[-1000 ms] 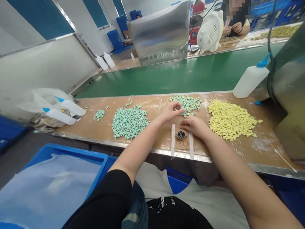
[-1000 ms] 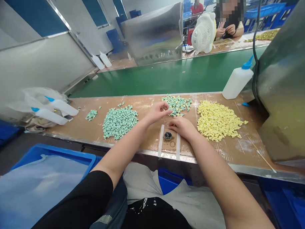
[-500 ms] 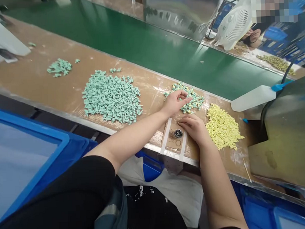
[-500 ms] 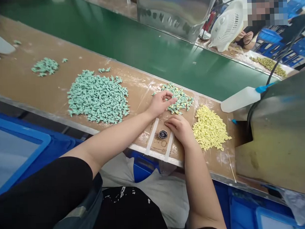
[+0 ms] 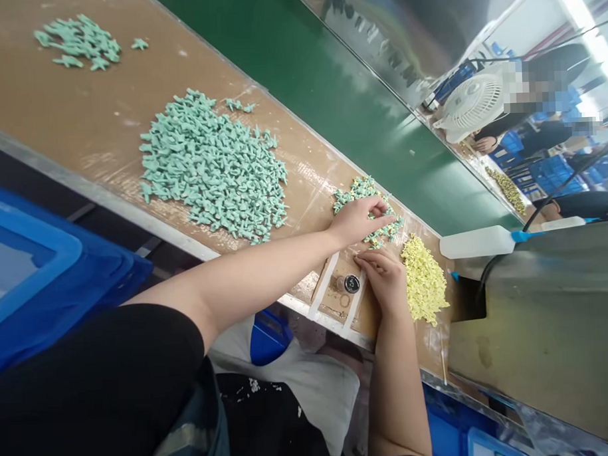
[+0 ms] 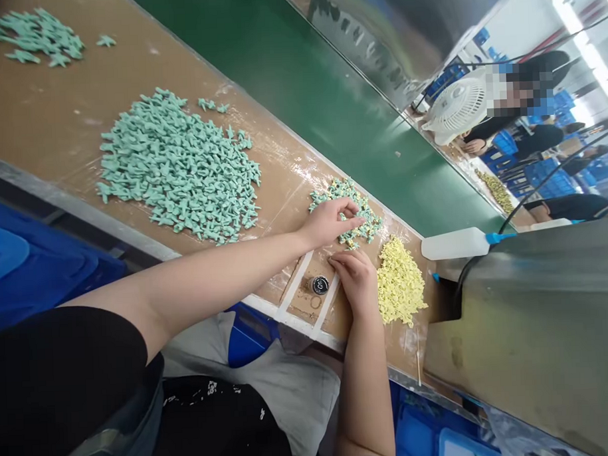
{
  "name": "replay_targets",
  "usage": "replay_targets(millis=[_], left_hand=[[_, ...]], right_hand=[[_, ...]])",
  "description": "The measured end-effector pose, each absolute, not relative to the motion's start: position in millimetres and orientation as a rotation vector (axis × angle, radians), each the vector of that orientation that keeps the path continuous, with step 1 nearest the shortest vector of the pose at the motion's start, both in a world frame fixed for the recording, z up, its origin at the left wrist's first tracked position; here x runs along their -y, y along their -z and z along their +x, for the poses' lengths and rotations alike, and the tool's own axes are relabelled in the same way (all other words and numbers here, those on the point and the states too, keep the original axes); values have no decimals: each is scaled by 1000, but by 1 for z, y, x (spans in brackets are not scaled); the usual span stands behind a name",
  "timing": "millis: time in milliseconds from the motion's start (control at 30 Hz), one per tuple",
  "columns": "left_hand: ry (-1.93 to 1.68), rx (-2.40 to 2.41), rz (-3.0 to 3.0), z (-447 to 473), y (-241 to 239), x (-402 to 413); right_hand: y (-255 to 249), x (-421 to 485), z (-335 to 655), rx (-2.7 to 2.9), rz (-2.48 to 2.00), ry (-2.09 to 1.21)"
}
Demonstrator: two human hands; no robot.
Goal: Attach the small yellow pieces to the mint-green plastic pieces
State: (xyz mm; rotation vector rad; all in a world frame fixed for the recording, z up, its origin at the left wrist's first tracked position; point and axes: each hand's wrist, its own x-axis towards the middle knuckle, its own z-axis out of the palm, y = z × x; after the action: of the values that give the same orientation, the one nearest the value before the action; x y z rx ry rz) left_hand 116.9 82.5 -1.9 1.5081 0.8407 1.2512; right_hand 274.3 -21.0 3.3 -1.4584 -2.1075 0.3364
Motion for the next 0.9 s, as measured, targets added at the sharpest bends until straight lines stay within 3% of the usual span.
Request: replay_targets(millis=[367,900], left_hand=[[-1227,-859,1514,113,-4,-78],[-1237,-838,1483,114,-4,-80]], right_hand=[[-8,22,266,2204,-1472,-134],[-1,19,272,2040,-1546,-309]])
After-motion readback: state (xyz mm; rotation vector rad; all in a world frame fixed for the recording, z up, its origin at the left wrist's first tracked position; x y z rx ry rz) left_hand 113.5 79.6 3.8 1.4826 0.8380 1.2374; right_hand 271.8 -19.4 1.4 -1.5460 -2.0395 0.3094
